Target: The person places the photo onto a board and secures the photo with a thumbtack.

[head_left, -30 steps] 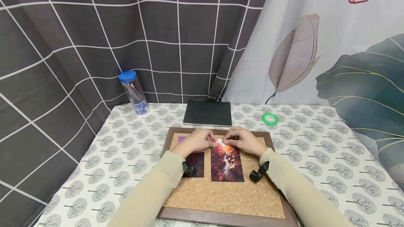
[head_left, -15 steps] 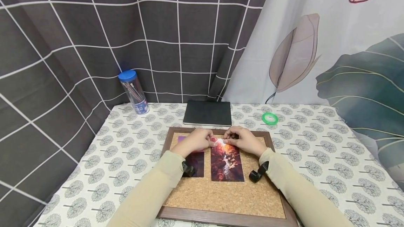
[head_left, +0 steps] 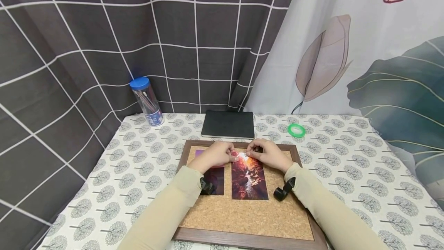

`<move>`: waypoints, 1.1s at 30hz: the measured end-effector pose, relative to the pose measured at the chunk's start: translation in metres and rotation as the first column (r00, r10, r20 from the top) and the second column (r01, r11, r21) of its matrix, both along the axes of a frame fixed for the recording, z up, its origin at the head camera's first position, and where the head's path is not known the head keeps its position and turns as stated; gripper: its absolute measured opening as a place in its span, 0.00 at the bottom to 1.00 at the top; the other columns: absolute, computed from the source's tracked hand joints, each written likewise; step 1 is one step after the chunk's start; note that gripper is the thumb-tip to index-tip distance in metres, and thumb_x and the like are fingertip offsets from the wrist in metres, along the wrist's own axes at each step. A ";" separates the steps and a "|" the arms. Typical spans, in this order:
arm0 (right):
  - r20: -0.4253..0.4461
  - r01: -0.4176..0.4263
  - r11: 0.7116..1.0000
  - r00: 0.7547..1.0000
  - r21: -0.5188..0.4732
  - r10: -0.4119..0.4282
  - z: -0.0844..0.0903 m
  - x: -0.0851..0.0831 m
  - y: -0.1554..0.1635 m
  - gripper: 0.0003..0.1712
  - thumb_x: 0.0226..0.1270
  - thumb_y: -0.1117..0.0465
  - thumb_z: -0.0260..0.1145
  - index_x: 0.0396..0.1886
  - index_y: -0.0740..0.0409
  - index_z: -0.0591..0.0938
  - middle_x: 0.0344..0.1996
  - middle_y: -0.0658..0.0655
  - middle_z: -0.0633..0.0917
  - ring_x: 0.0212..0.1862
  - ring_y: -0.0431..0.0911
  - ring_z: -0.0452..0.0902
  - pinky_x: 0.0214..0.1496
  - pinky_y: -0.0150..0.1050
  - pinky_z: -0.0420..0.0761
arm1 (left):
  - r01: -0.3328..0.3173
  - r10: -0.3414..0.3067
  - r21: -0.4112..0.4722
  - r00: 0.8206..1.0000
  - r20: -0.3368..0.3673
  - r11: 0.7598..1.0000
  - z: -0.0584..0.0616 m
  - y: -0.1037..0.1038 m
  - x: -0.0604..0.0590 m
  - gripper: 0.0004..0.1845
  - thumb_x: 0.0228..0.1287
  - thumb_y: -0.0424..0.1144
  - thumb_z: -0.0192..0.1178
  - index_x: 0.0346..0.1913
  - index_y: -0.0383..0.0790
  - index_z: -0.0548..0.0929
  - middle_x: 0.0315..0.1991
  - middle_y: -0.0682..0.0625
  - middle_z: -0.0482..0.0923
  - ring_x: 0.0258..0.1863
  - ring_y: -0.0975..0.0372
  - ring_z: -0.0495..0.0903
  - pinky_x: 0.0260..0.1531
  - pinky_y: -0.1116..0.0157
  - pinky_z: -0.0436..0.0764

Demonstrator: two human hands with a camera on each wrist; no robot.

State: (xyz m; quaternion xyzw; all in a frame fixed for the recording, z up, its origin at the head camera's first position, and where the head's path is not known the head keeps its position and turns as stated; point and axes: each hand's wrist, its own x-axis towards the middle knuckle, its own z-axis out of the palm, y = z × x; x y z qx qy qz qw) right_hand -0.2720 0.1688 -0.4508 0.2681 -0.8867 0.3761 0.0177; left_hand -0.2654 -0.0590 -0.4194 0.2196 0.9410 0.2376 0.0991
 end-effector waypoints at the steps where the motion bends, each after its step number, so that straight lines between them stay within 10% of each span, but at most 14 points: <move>1: -0.001 0.001 1.000 1.000 0.000 -0.001 0.000 0.000 0.000 0.04 0.61 0.55 0.70 0.32 0.40 0.82 0.32 0.44 0.82 0.35 0.38 0.77 0.40 0.32 0.77 | 0.000 0.000 0.003 1.000 0.003 1.000 0.000 0.000 0.000 0.14 0.59 0.52 0.66 0.30 0.47 0.78 0.22 0.56 0.77 0.23 0.66 0.72 0.29 0.69 0.71; 33: -0.041 0.111 0.993 0.993 0.043 -0.109 0.003 0.000 -0.003 0.05 0.59 0.51 0.71 0.27 0.40 0.82 0.25 0.43 0.83 0.29 0.37 0.76 0.35 0.32 0.74 | 0.008 -0.008 0.011 1.000 0.021 1.000 -0.001 -0.001 -0.003 0.14 0.59 0.52 0.66 0.30 0.47 0.78 0.22 0.57 0.79 0.22 0.66 0.73 0.28 0.69 0.72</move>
